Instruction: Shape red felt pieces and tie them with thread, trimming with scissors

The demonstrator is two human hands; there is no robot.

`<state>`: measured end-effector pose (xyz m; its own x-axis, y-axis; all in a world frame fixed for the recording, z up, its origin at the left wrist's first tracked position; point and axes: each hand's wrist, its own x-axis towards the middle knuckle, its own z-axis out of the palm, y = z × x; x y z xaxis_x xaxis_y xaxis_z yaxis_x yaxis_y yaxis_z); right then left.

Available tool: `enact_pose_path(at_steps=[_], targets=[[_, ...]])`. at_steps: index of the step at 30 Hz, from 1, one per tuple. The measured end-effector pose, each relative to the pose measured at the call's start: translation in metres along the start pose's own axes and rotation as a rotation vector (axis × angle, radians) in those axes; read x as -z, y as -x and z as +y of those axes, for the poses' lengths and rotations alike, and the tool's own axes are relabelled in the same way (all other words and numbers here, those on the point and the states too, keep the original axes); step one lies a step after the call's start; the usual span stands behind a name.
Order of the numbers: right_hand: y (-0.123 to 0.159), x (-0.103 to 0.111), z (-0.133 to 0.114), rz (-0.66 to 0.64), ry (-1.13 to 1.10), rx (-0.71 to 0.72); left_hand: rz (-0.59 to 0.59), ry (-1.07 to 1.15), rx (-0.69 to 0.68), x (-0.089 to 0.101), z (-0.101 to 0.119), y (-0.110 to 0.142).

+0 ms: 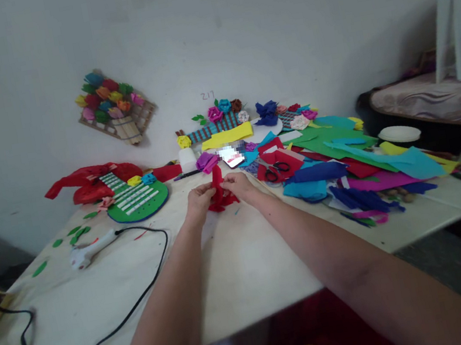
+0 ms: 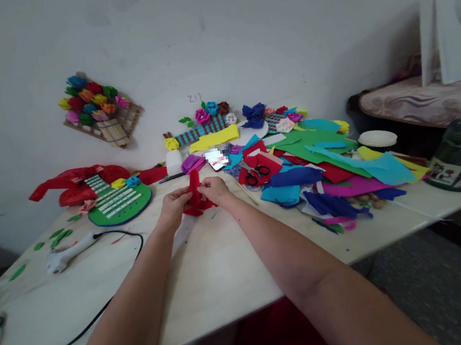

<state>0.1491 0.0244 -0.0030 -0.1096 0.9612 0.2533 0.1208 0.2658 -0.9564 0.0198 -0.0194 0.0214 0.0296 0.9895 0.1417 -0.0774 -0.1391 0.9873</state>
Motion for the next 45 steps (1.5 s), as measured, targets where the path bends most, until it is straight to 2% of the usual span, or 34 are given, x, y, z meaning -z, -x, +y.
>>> enact_pose_path(at_steps=[8,21,27,35,41,45], targets=[[0.002,0.001,-0.003,0.019,0.083,0.001,0.013,0.013,0.016,0.0,0.001,0.0],[0.002,0.002,-0.003,-0.006,0.098,0.042,0.046,-0.014,0.035,0.0,0.002,0.001],[-0.002,0.003,-0.001,0.055,0.274,0.062,0.023,-0.027,0.025,-0.001,0.002,0.002],[0.01,0.004,-0.017,0.105,0.643,0.165,-0.01,-0.095,0.062,-0.002,0.002,0.001],[0.012,0.003,-0.015,0.087,0.685,0.218,0.063,-0.081,0.071,0.0,-0.001,-0.001],[0.009,0.004,-0.011,0.092,0.661,0.204,0.05,-0.053,0.079,0.001,0.0,0.0]])
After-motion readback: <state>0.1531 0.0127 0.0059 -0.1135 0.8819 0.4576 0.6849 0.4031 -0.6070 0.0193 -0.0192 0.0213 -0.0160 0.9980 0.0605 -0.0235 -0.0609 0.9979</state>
